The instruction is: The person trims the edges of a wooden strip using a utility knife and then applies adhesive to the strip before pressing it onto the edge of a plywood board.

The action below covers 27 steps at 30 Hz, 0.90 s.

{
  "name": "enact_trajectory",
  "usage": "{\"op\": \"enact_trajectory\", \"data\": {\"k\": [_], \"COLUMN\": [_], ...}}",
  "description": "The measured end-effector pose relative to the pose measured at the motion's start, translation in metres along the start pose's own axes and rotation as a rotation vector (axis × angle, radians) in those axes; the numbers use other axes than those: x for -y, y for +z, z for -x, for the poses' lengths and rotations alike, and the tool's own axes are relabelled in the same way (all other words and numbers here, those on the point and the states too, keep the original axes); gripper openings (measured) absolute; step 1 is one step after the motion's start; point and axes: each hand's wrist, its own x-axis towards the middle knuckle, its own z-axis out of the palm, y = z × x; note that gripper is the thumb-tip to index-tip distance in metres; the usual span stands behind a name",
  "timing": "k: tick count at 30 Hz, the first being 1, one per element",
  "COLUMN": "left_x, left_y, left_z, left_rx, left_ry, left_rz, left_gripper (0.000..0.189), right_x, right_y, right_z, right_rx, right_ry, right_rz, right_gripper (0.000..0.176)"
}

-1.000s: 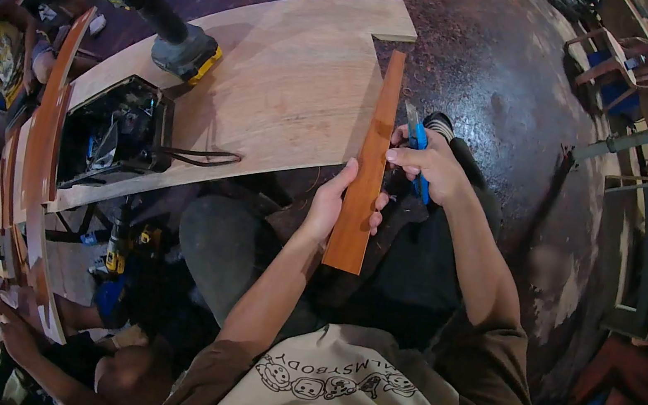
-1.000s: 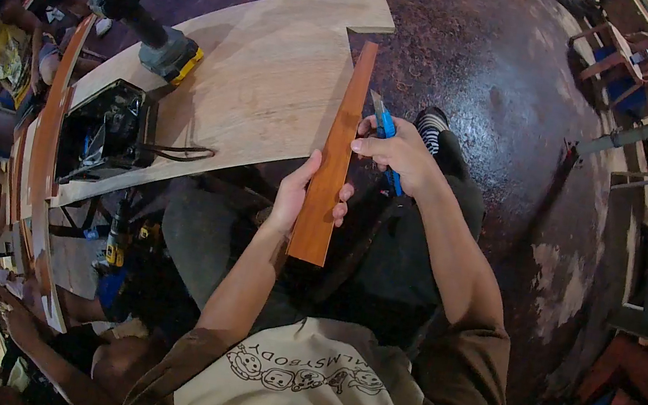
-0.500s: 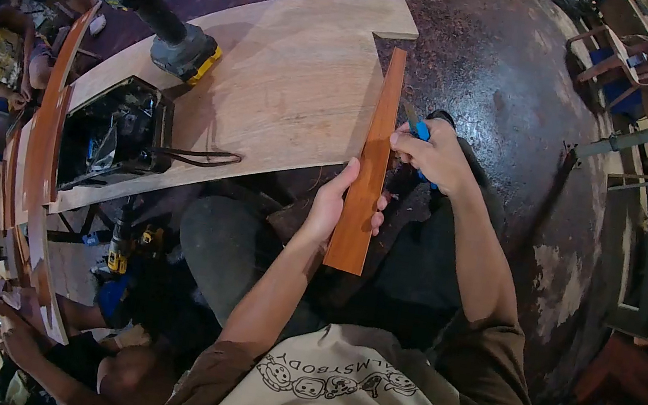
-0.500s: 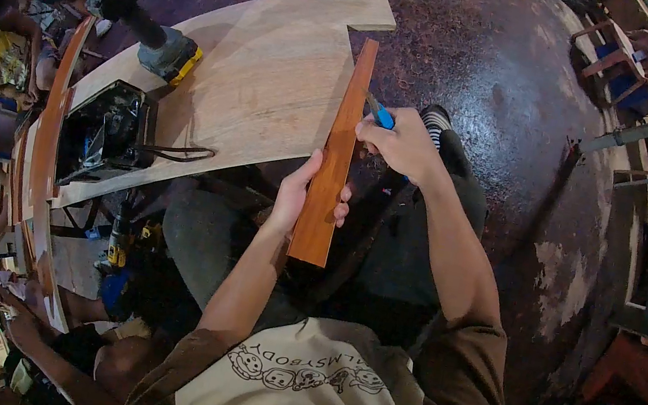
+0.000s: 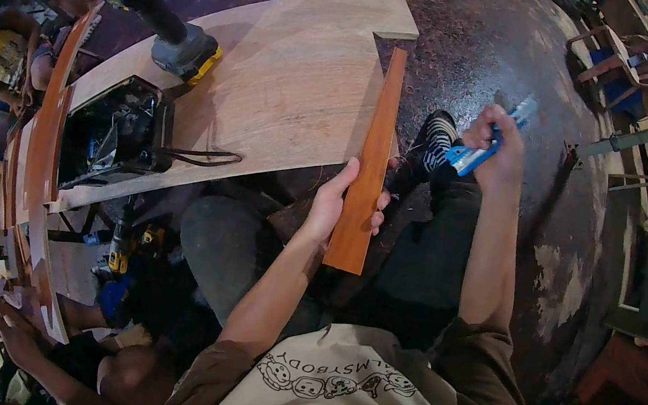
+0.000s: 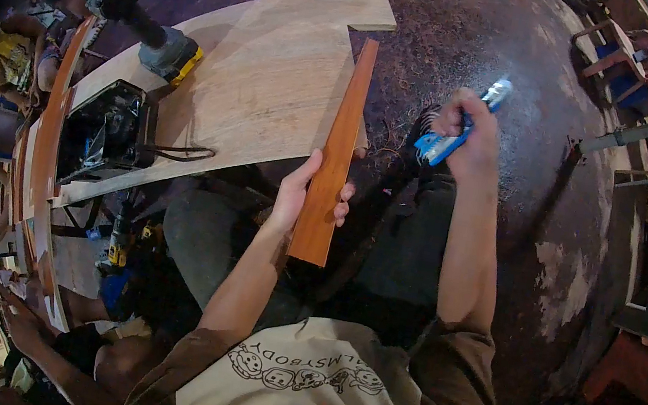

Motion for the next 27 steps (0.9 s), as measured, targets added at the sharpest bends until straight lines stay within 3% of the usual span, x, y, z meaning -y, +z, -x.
{"op": "enact_trajectory", "data": {"k": [5,7,9,10,12,13,15,19,22,25,27], "left_x": [-0.002,-0.002,-0.002,-0.004,-0.004,-0.003,-0.002,-0.002,-0.002,-0.002,-0.002], "left_y": [0.005,0.004,0.005,0.006,0.005,0.005,0.005,0.004,0.004,0.004,0.005], "left_z": [0.000,-0.001,0.000,0.001,0.003,0.003,0.002,0.002,0.002,0.003,0.003], "left_rx": [0.014,0.022,0.026,0.049,0.069,0.046,0.024,-0.012,-0.027,-0.038,-0.043], "left_ry": [0.000,0.008,0.012,0.026,0.042,0.023,0.007,0.002,-0.005,-0.009,-0.014], "left_rz": [-0.024,-0.021,-0.019,-0.032,-0.044,-0.023,0.000,-0.010,-0.005,-0.001,-0.001], "left_gripper": [0.057,0.057,0.057,0.057,0.057,0.054,0.052,0.052,0.052,0.053,0.053], "right_x": [0.034,0.027,0.015,0.010,-0.006,-0.016,-0.031,-0.042,-0.045,-0.058,-0.061], "right_y": [-0.026,-0.036,-0.035,-0.023,0.013,0.022,0.033,0.041,0.035,0.039,0.043], "right_z": [0.003,0.001,0.003,0.005,0.011,0.015,0.021,0.019,0.015,0.017,0.014], "right_rx": [-0.038,-0.103,-0.179,-0.177,-0.179,-0.177,0.029,-0.110,0.009,0.048,0.041], "right_ry": [-0.181,-0.191,-0.119,-0.118,0.042,0.042,-0.125,-0.060,-0.068,-0.115,-0.055], "right_rz": [-0.123,0.018,0.598,0.599,1.291,1.292,1.048,1.339,1.298,1.122,1.170], "right_gripper": [0.016,0.012,0.012,0.012,0.025,0.025,0.026,0.020,0.027,0.034,0.033]}}
